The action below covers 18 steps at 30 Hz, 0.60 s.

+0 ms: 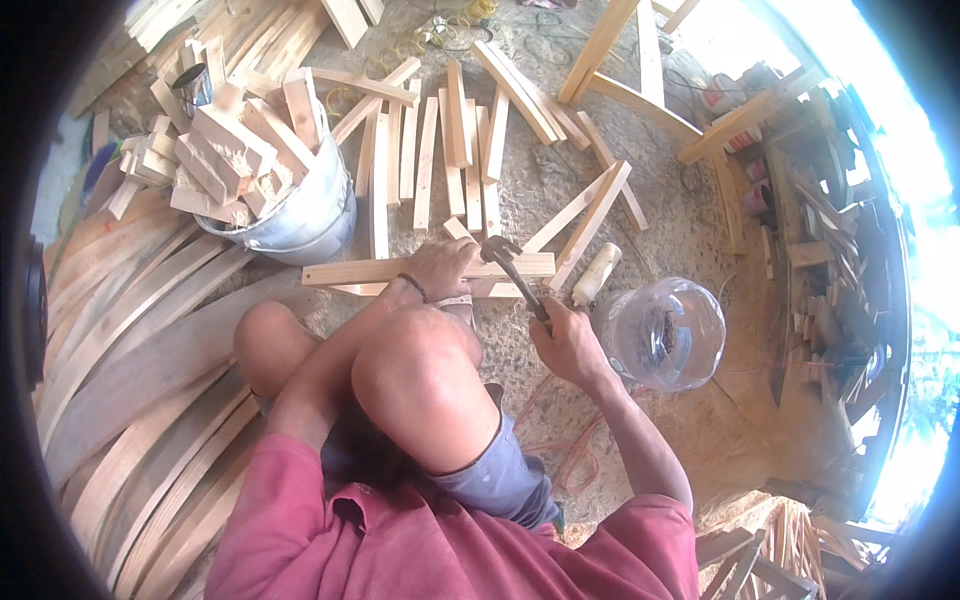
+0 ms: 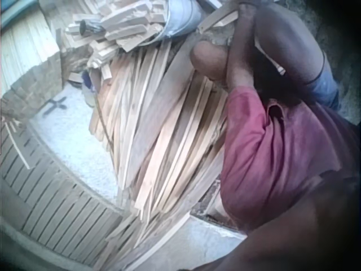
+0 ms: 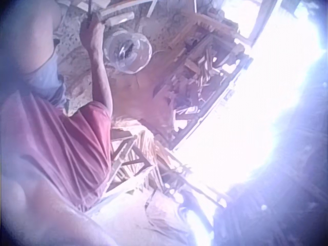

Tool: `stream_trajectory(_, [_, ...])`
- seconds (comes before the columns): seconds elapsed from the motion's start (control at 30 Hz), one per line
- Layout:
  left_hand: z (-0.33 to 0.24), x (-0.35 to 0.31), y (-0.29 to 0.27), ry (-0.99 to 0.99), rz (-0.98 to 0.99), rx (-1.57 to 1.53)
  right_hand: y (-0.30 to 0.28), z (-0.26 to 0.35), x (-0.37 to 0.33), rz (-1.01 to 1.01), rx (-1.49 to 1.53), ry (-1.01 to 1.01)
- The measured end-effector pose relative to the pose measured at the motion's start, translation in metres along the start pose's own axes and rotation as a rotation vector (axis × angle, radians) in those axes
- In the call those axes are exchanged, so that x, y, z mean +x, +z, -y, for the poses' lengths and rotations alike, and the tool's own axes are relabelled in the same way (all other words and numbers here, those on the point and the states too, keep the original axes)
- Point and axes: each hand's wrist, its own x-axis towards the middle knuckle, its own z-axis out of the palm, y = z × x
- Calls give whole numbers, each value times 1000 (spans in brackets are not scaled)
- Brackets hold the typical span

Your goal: The person assembles a wooden frame by positioning wooden slats and hammering nails into the joints while sitting on the ground.

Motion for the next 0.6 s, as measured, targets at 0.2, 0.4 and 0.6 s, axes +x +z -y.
stream_trajectory(0.2, [11,-2,14,0,-77,18,-47,53,2,-152,202,-39])
stream_trajectory(0.4, [6,-8,11,-62,-85,64,-126,118,-18,-484,821,-799])
stream_trajectory(0.6, [3,-2,12,-37,-23,117,-21,-2,-5,36,-95,-19])
